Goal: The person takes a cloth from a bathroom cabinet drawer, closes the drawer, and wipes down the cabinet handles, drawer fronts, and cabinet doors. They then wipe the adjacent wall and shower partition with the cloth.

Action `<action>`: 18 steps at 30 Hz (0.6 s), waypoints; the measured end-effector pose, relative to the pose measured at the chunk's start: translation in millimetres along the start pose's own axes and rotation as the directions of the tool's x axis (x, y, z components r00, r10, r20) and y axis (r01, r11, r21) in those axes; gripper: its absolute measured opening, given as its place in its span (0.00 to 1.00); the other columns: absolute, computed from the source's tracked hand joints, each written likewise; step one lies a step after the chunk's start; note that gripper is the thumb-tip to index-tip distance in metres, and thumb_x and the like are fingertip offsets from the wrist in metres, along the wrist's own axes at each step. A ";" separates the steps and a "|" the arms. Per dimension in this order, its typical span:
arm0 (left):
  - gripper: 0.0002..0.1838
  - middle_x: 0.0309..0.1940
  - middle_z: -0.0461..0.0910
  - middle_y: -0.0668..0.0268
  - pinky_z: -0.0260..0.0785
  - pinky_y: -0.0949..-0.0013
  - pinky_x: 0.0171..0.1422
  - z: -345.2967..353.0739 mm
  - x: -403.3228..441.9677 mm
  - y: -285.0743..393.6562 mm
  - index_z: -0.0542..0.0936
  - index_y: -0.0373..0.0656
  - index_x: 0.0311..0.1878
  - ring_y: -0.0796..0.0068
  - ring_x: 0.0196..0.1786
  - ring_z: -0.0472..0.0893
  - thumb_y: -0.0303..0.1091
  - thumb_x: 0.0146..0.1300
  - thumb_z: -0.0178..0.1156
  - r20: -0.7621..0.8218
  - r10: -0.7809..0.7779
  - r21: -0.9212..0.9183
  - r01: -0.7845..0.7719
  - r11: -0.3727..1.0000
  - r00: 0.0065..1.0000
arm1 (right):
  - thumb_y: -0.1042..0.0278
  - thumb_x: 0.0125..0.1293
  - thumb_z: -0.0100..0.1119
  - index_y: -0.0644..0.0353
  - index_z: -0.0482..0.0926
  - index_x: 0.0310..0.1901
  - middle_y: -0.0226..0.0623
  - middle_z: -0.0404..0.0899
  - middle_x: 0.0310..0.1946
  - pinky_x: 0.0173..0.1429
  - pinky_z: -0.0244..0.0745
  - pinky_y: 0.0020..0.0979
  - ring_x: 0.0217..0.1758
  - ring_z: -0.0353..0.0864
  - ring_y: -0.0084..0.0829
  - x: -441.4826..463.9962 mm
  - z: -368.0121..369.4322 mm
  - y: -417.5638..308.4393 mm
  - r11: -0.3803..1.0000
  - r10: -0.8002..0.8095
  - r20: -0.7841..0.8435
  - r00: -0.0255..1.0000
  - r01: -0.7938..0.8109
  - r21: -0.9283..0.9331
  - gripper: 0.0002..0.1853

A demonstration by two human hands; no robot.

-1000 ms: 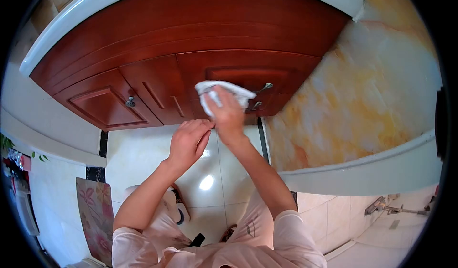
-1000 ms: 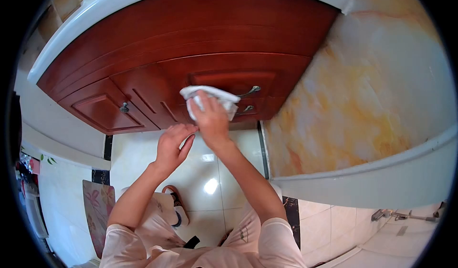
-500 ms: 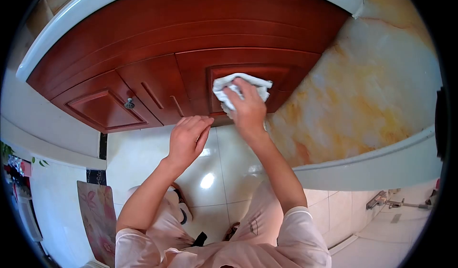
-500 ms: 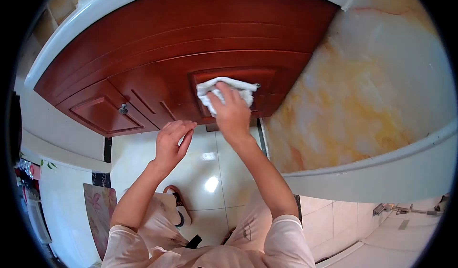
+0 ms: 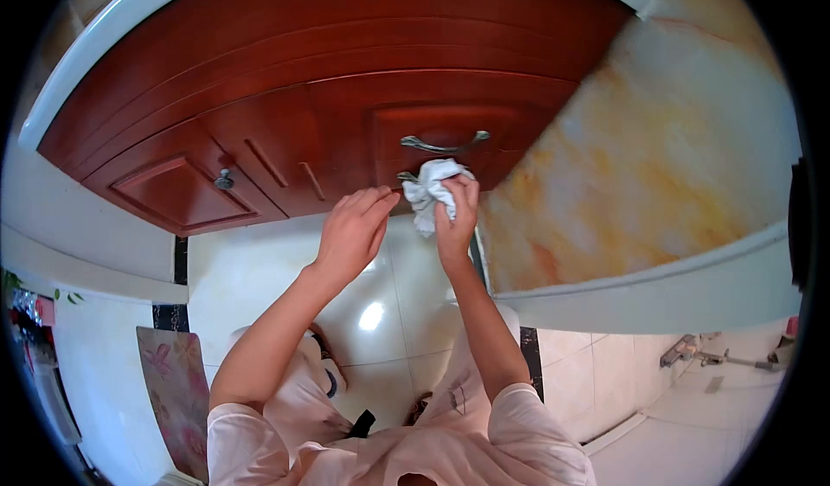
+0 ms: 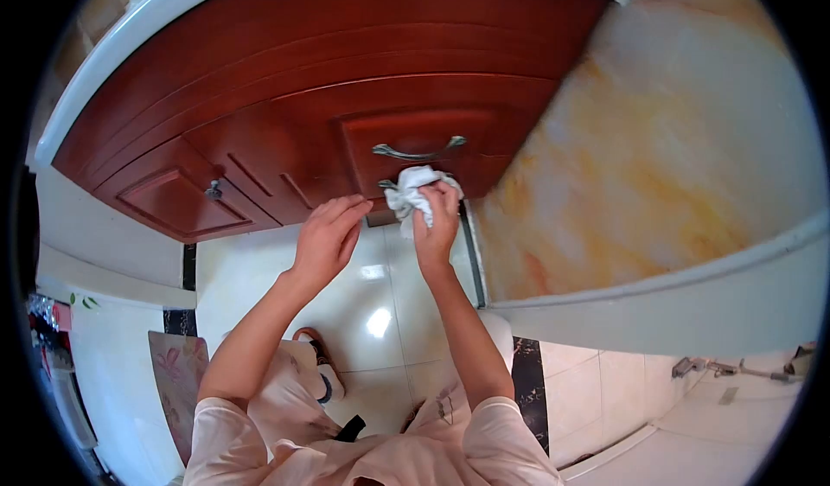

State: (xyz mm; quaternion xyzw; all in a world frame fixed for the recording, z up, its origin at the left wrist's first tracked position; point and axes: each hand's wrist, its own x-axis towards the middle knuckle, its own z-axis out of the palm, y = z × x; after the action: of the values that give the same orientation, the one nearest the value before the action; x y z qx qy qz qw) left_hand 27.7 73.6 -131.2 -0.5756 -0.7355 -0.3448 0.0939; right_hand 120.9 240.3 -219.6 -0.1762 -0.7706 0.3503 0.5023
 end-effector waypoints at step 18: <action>0.13 0.32 0.76 0.60 0.65 0.62 0.46 86.6 -0.8 42.5 0.79 0.35 0.44 0.61 0.41 0.74 0.26 0.53 0.56 0.171 0.052 0.108 -0.071 0.992 0.984 | 0.85 0.55 0.52 0.66 0.76 0.43 0.44 0.73 0.51 0.63 0.63 0.33 0.56 0.72 0.38 -39.7 -171.8 -70.0 0.977 0.182 -0.138 0.974 -0.195 -0.088 0.13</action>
State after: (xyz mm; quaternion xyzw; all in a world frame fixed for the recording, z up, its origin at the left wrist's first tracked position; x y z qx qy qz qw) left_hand 89.1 130.4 -179.2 -0.6189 -0.7409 -0.2498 0.0749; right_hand 298.0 229.4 -152.3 -0.2960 -0.7329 0.3447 0.5063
